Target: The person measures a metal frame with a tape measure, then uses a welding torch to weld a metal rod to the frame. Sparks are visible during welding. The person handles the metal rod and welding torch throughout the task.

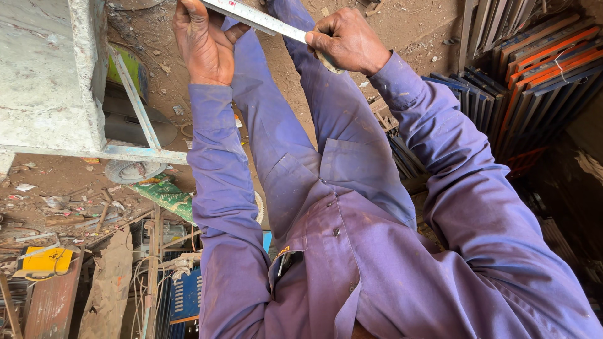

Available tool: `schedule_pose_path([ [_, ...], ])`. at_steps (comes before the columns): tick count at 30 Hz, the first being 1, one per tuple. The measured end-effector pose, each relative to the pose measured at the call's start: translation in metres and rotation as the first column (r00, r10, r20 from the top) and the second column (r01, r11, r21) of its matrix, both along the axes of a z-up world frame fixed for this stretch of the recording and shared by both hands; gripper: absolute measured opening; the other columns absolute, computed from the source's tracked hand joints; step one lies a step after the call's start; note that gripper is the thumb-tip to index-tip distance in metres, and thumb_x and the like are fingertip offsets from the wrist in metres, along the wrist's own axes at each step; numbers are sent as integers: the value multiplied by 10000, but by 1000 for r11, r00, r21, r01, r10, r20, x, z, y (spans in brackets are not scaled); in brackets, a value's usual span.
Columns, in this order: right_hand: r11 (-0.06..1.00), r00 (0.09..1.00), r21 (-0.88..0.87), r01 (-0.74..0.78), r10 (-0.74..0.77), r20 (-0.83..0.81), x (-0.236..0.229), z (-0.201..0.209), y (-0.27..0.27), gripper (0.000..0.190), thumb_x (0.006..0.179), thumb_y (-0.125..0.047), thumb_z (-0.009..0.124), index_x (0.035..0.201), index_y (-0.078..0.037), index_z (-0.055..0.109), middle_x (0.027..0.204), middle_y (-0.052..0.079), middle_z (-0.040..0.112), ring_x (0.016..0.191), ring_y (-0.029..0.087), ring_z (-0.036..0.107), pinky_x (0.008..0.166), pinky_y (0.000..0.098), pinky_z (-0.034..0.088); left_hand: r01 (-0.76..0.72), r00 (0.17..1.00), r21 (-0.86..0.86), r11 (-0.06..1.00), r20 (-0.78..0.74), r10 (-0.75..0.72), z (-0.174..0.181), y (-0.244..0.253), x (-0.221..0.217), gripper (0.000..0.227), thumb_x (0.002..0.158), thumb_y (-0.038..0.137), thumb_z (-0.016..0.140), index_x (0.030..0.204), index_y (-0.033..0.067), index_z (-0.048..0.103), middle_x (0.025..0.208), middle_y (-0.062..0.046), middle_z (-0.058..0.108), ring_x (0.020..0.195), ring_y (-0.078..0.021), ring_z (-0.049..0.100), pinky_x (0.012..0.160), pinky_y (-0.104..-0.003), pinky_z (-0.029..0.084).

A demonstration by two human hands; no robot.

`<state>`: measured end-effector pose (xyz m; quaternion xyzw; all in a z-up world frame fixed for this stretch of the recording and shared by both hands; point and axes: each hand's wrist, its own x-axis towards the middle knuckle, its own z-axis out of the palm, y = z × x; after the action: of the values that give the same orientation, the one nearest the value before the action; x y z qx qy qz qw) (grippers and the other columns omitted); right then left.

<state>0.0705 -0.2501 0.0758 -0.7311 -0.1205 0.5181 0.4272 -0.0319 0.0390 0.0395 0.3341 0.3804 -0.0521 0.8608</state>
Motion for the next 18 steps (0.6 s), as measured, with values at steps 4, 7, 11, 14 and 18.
schedule_pose_path([
  [4,1000,1000,2,-6,6,11,1,0,0,312,1043,-305,680,898,-50,786,646,93,650,544,206,596,558,391,486,2,1000,-6,1000,9,-2,1,1,2,529,958,448,778,1305,107,569,1243,-136,674,1140,-302,736,842,-546,639],
  [7,1000,1000,-11,-19,19,11,0,0,0,319,1042,-302,685,886,-41,783,636,103,640,531,219,582,550,402,475,-8,1000,-5,1000,-4,8,-1,1,0,521,956,448,774,1295,110,567,1246,-136,672,1146,-304,736,847,-544,639],
  [11,1000,1000,12,2,-2,7,-1,-1,0,301,1040,-287,685,899,-39,780,645,97,652,531,207,595,551,389,482,-12,1000,8,1000,1,12,-5,2,-5,496,965,425,786,1282,115,564,1249,-122,659,1182,-287,718,852,-551,657],
  [14,1000,1000,7,-2,2,18,-1,0,1,298,1043,-281,686,901,-37,782,646,97,655,527,202,596,543,384,479,-13,1000,15,1000,7,13,-7,3,-8,494,957,417,792,1283,120,569,1247,-115,658,1194,-278,710,851,-552,673],
  [18,999,1000,46,-18,18,-1,1,1,2,311,1060,-276,678,900,-29,778,648,98,657,527,194,590,540,382,474,-13,1000,-20,1000,7,13,-6,4,-8,446,972,394,798,1257,128,580,1266,-103,660,1156,-272,705,863,-558,664],
])
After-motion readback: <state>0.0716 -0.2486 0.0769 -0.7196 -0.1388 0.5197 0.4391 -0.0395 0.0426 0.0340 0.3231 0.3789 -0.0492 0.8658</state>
